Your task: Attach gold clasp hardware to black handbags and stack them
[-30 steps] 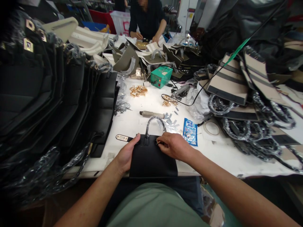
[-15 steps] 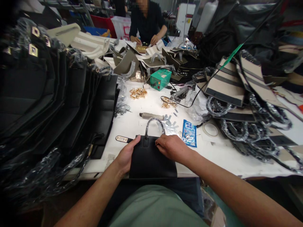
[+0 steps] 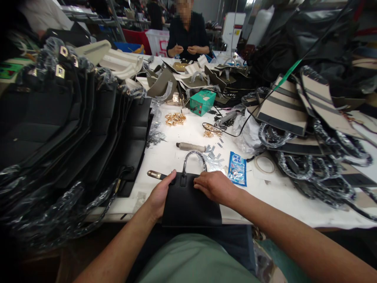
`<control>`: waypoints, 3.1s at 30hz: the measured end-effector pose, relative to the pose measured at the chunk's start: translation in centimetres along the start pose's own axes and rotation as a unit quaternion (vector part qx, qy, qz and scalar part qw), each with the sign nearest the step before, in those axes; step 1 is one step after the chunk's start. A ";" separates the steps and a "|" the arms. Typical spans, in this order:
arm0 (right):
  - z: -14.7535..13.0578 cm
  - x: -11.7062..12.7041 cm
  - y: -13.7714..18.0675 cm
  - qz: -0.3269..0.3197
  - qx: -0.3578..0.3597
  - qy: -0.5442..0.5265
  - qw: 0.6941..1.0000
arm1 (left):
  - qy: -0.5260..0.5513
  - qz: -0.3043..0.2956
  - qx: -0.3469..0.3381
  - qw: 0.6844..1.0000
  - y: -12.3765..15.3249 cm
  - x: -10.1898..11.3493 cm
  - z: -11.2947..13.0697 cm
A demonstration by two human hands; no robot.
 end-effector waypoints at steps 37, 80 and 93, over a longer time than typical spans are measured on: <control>-0.6 -0.6 -0.8 -0.029 -0.061 0.071 0.995 | 0.009 0.002 -0.077 0.997 -0.3 0.5 0.8; -1.0 -0.4 -1.0 -0.109 -0.035 0.047 0.992 | 0.026 0.001 -0.022 0.999 -0.5 0.5 0.2; 1.6 0.2 -1.3 -0.039 -0.122 -0.133 0.983 | 0.006 -0.017 -0.013 1.000 -0.7 0.7 0.4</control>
Point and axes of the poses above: each hand's wrist, its own y-axis away from the middle knuckle, its own x-axis out of the back of the hand, z = x × y, the point moved 7 cm from there along -y, towards the middle knuckle, and after that the axes turned 2 degrees about x, right-handed, at the moved point
